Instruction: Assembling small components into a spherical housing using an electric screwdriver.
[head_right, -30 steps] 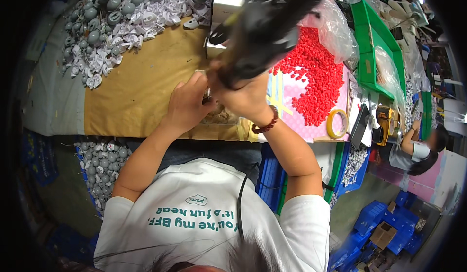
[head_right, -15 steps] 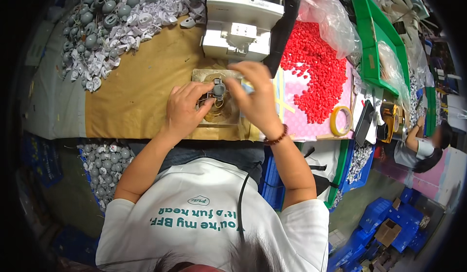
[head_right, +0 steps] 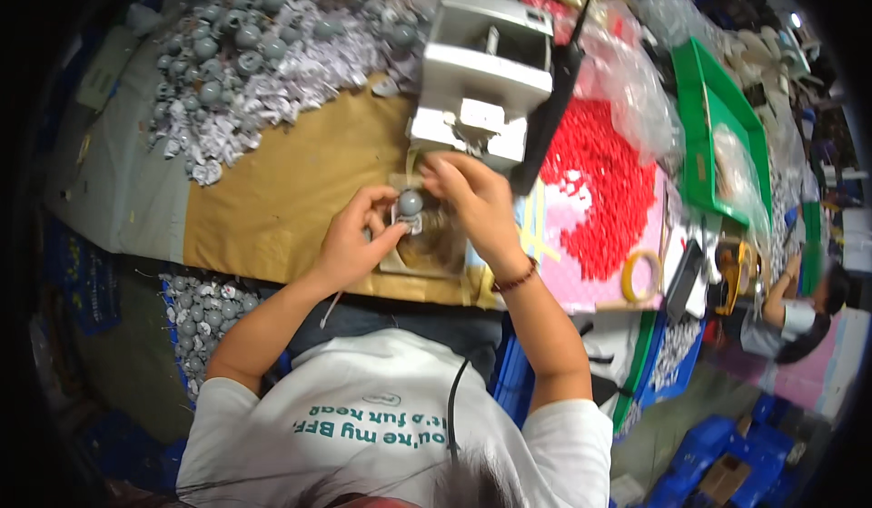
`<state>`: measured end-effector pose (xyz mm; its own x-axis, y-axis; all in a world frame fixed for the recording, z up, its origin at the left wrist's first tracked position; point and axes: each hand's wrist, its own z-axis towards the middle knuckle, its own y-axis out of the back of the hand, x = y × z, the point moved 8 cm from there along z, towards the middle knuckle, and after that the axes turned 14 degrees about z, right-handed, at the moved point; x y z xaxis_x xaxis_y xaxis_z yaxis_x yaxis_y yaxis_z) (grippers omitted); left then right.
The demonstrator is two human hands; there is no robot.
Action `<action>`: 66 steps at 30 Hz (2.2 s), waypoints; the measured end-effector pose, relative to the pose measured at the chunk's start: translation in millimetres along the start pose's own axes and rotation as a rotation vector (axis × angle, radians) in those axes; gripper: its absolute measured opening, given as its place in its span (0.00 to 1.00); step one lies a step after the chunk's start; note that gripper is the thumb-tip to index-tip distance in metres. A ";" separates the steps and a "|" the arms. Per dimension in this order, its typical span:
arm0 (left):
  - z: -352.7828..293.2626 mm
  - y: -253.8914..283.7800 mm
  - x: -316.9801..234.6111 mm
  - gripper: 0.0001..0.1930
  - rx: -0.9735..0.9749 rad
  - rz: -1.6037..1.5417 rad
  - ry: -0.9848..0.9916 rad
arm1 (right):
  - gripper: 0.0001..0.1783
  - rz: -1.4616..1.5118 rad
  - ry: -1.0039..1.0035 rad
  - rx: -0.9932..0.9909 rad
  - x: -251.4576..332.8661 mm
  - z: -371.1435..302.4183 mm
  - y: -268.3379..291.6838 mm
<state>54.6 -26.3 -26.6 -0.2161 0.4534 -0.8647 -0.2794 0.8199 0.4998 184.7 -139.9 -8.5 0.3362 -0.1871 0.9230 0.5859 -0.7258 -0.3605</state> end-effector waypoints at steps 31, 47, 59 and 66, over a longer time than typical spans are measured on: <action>159.6 96.0 34.5 0.12 -0.379 1.129 -0.474 | 0.13 -1.497 0.452 -0.115 40.3 13.6 176.3; 4.1 55.9 48.3 0.12 -0.090 0.639 -0.187 | 0.10 -0.293 0.180 -0.219 39.4 6.0 181.6; 13.8 92.5 21.4 0.10 -0.359 0.703 -0.286 | 0.07 -0.142 0.094 -0.072 26.9 -25.1 120.9; 13.2 50.3 25.3 0.07 -0.245 0.970 -0.114 | 0.08 -0.288 0.129 0.041 16.0 -27.4 89.1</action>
<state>47.5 31.0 -24.0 -0.3651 0.9282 -0.0717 -0.2175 -0.0102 0.9760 222.0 -225.7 -22.1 0.0580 -0.0622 0.9964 0.6737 -0.7341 -0.0851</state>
